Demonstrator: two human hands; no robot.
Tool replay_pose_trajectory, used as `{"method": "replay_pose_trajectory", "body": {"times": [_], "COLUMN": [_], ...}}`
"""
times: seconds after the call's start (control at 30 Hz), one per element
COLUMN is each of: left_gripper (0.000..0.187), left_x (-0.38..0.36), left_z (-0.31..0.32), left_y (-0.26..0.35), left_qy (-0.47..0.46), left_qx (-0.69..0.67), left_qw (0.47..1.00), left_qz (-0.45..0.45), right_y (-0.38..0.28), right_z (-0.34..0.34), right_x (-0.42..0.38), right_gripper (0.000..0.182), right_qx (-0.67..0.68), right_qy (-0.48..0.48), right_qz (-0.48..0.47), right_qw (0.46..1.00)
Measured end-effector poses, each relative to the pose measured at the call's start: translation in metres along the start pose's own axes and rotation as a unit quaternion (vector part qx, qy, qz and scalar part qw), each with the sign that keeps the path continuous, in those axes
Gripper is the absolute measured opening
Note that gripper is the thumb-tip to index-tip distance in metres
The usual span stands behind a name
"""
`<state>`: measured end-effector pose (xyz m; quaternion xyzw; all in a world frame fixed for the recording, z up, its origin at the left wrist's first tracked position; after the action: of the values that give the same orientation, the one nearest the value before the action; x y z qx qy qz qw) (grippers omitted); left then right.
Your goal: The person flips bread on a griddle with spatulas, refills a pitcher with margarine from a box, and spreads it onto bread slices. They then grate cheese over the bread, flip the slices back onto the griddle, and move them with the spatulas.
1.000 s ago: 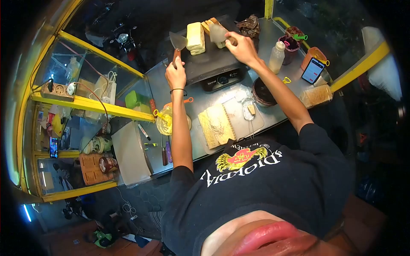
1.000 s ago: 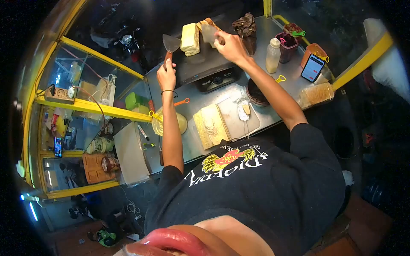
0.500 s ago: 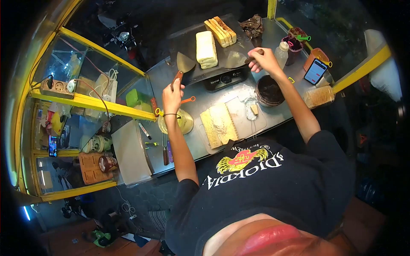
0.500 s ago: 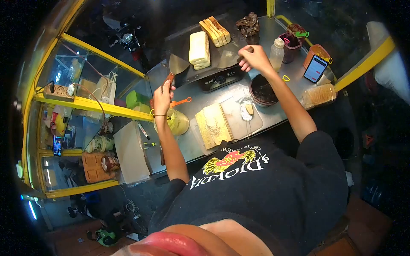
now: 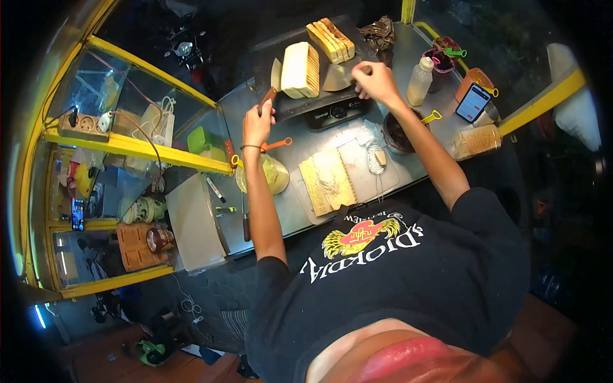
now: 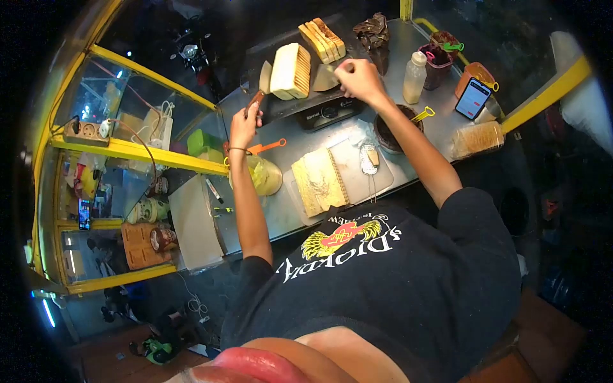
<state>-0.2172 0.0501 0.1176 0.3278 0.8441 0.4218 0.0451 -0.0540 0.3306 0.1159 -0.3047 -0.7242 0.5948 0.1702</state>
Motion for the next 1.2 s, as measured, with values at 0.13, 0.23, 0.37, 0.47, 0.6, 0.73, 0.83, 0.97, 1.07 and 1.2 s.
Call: {"method": "replay_pose_trajectory", "body": {"times": [0.13,0.23,0.37,0.47,0.6,0.73,0.83,0.97,1.07,1.2], "left_gripper": [0.044,0.044,0.043,0.044,0.046,0.046,0.044,0.048,0.051,0.049], "left_x": [0.009,0.005,0.006,0.013,0.029,0.051,0.059,0.031,0.014,0.007], "left_z": [0.006,0.010,-0.005,-0.013,0.001,0.013,0.010,-0.019,-0.014,0.042], "left_y": [-0.013,-0.007,-0.013,-0.023,-0.012,0.002,-0.004,0.011,0.005,0.022], "left_qy": [-0.042,-0.040,0.006,0.018,0.021,0.048,0.114,0.116,0.102,0.067], "left_qx": [-0.030,-0.041,-0.115,-0.104,0.002,0.039,-0.068,0.007,0.086,0.117], "left_qw": [0.998,0.998,0.993,0.994,0.999,0.997,0.990,0.991,0.990,0.988], "left_qz": [0.031,0.016,-0.033,-0.028,0.048,0.052,0.053,0.061,0.048,0.073], "right_y": [0.026,0.012,-0.021,-0.014,0.018,-0.006,-0.020,-0.043,-0.036,-0.006], "right_z": [0.007,0.033,0.019,0.006,0.041,0.076,0.076,0.031,0.013,0.037], "right_x": [0.038,0.051,0.018,0.020,0.067,0.091,0.095,0.058,0.027,0.016], "right_gripper": [0.024,0.027,0.025,0.024,0.027,0.024,0.028,0.036,0.030,0.031], "right_qx": [0.120,0.141,-0.029,-0.029,0.125,0.157,0.040,-0.147,-0.157,-0.149], "right_qy": [-0.073,-0.069,-0.022,-0.030,-0.086,-0.129,-0.078,0.089,0.054,0.072], "right_qz": [0.103,0.080,-0.108,-0.014,0.147,0.088,-0.141,-0.421,-0.226,-0.225], "right_qw": [0.985,0.984,0.993,0.999,0.977,0.975,0.986,0.891,0.960,0.960]}}
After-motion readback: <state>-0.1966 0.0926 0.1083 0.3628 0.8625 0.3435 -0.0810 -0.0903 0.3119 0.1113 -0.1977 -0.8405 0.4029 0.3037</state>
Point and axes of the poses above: each hand's wrist, its own x-axis towards the middle knuckle, its own z-axis out of the palm, y = z × x, the point moved 2 cm from there along x, towards the middle knuckle, and after that the axes turned 13 degrees about z, right-handed, at the moved point
